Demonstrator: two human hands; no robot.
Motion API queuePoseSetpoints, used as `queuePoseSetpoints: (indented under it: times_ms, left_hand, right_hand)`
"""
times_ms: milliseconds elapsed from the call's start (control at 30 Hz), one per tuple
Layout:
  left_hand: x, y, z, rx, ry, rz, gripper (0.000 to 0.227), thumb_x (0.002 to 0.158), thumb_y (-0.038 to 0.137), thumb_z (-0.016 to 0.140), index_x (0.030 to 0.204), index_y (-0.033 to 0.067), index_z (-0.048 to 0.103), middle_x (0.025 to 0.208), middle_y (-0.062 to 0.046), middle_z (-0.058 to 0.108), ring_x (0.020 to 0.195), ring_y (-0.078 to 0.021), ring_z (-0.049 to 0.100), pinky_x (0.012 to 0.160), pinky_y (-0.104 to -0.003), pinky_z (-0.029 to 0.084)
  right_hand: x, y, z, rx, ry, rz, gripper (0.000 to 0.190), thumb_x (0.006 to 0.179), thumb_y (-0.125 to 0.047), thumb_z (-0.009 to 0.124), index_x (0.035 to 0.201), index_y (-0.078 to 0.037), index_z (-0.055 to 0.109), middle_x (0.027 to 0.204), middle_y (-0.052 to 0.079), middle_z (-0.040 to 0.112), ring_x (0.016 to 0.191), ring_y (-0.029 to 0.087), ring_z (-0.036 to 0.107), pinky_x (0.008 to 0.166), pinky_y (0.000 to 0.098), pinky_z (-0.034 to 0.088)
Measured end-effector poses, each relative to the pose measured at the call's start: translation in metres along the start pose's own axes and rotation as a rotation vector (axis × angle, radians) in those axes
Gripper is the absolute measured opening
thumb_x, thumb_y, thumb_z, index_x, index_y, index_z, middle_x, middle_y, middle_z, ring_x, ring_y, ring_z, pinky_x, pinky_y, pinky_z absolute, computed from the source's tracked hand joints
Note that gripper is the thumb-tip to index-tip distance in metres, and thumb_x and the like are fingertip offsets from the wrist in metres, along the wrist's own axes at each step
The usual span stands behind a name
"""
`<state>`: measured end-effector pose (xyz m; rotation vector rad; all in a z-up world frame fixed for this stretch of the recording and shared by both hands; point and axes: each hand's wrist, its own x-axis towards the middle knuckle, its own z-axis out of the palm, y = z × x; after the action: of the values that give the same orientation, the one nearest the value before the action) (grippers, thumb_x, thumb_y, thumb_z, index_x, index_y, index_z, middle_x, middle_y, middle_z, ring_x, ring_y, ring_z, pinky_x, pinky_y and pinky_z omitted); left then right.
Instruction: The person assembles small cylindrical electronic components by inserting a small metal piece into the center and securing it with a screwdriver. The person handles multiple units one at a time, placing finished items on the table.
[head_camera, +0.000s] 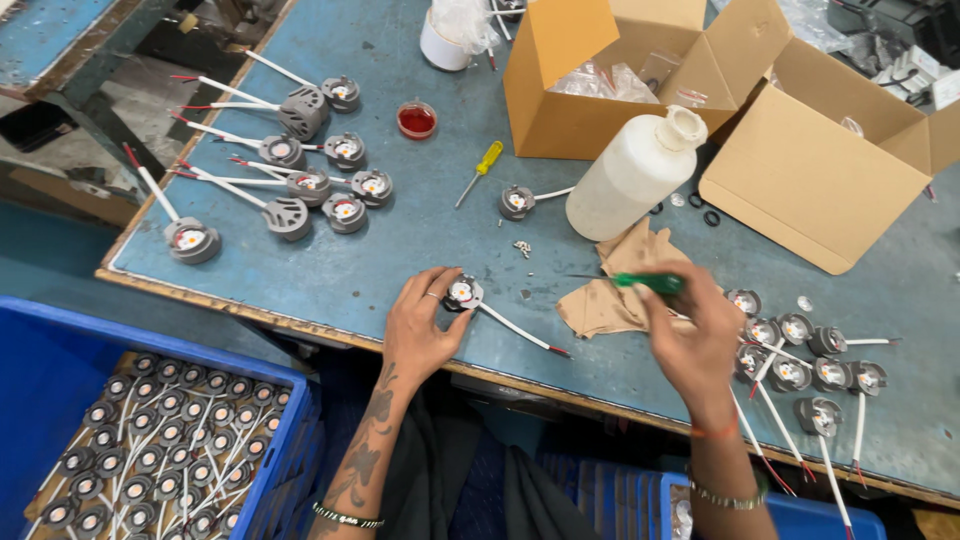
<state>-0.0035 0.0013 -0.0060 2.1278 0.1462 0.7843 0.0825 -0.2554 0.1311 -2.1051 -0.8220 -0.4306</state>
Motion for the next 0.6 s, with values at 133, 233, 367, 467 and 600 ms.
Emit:
queuePoseSetpoints:
  times_ms: [133,233,367,467,600]
  left_hand:
    - [-0.001,-0.002,0.003,0.023,0.006,0.013,0.056,0.073,0.012,0.082,0.126,0.0077,0.067,0.125,-0.010,0.067,0.114,-0.0335,0.064,0.092,-0.041,0.054]
    - [-0.001,-0.002,0.002,0.044,-0.008,0.009,0.056,0.072,0.012,0.082,0.126,0.0073,0.066,0.125,-0.011,0.067,0.114,-0.0339,0.063,0.093,-0.042,0.053]
    - [0.000,0.000,0.002,0.051,-0.014,0.006,0.056,0.072,0.012,0.082,0.126,0.0074,0.067,0.124,-0.010,0.067,0.114,-0.0336,0.063,0.093,-0.042,0.053]
    - [-0.001,0.002,0.001,0.029,-0.009,0.007,0.056,0.072,0.012,0.082,0.126,0.0079,0.067,0.124,-0.009,0.067,0.114,-0.0319,0.064,0.093,-0.040,0.054]
    - [0.000,0.002,0.000,0.046,-0.040,-0.027,0.056,0.072,0.012,0.083,0.126,0.0081,0.067,0.123,-0.008,0.067,0.112,-0.0311,0.064,0.091,-0.040,0.054]
  right_hand:
    - [-0.034,0.032,-0.017,-0.298,0.171,-0.007,0.022,0.096,0.003,0.073,0.117,0.000,0.065,0.105,0.015,0.075,0.094,0.022,0.077,0.081,0.0303,0.060]
    - [-0.046,0.059,0.001,-0.455,0.146,-0.009,0.024,0.092,0.003,0.074,0.114,-0.003,0.068,0.102,0.014,0.075,0.085,0.028,0.074,0.073,0.0367,0.056]
    - [-0.055,0.074,0.019,-0.419,-0.079,-0.048,0.036,0.077,0.001,0.070,0.112,-0.003,0.064,0.110,0.015,0.072,0.089,0.035,0.071,0.073,0.0426,0.056]
    - [-0.053,0.071,0.021,-0.396,-0.259,0.055,0.033,0.072,-0.006,0.076,0.105,-0.006,0.068,0.105,0.011,0.072,0.089,0.035,0.069,0.072,0.0447,0.055]
    - [-0.029,0.064,0.030,-0.356,-0.196,0.104,0.019,0.085,-0.003,0.067,0.102,-0.008,0.074,0.101,0.009,0.072,0.081,0.032,0.069,0.070,0.0426,0.054]
